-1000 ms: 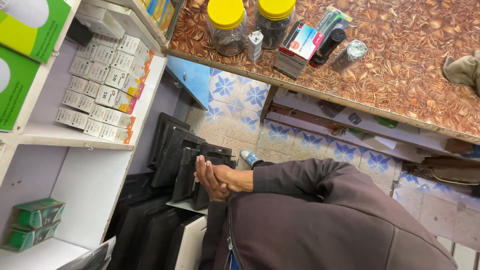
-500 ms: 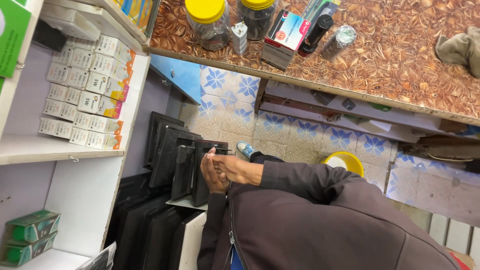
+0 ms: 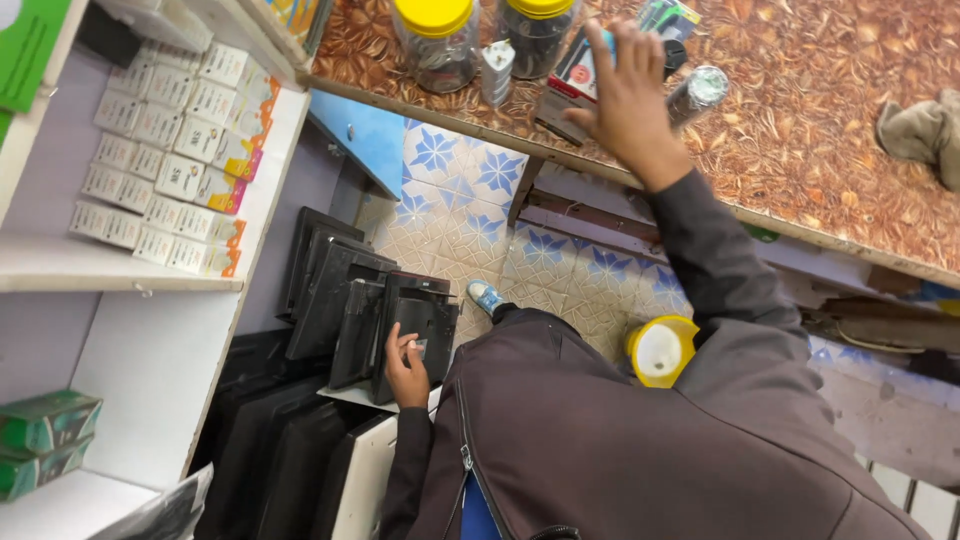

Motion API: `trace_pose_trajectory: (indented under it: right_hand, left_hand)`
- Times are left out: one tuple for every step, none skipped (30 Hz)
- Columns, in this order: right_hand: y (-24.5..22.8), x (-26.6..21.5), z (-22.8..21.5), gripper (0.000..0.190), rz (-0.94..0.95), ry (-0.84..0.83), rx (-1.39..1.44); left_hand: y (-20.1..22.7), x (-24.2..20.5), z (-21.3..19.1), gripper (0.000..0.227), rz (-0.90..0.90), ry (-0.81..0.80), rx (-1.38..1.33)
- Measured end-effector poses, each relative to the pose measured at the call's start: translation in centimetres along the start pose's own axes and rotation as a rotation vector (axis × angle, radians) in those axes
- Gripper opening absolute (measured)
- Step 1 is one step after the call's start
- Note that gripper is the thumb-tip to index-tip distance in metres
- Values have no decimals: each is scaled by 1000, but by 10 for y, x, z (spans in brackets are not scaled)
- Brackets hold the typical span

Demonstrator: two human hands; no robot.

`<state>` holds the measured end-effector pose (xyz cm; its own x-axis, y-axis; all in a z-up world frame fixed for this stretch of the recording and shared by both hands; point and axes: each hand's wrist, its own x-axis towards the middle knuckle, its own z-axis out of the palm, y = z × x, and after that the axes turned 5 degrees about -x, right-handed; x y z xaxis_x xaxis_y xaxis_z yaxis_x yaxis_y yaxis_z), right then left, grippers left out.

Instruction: Wiping a counter surface with a cloth and organizing items like a remote and small boxes on shelves.

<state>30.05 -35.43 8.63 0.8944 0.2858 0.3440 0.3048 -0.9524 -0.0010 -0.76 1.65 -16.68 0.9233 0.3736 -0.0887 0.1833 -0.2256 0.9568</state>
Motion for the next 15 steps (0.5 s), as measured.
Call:
trace_pose_trajectory:
  right_hand:
    - [11,7,5,105,22,-114,-34]
    - [20,14,12,110,41,-229,-68]
    - [21,17,14,110,23,-228,-63]
    - [21,20,17,109,51,-283,-20]
    - [22,24,21,107,80,-339,23]
    - [19,26,18,107,59,-343,31]
    - [17,29,15,110,82,-359,-1]
    - [15,33,12,112,101,-372,-32]
    - [3,34,-7,112,75,-374,-24]
    - [-7,35,-27,107,128,-419,9]
    - [-17,36,-47,103,181,-465,41]
    - [-23,32,-57,103,155,-457,43]
    - [-28,27,-67,100,68,-402,-32]
    - [-33,18,-76,98,-15,-353,-101]
    - [-50,16,-81,98,-38,-353,-94]
  left_hand:
    - [-2,-1,0,44,-6,-5,5]
    - [-4,-2,-2,43,-15,-7,12]
    - [-5,-2,-1,43,-20,10,11]
    - [-4,-3,-1,42,4,4,8]
    - [-4,-3,-1,42,28,-3,7]
    - [-2,-5,-1,42,19,18,10]
    - [0,-7,-1,37,73,-9,16]
    - [3,-8,-1,34,127,-31,23]
    - [12,-10,-2,34,118,-6,26]
    - [21,-12,-2,32,171,-22,31]
    - [30,-13,-2,31,223,-38,36]
    - [40,-13,-4,31,224,-11,34]
    - [50,-12,-4,29,261,-5,17]
    - [60,-18,-8,27,290,-5,6]
    - [74,-14,-8,27,283,18,10]
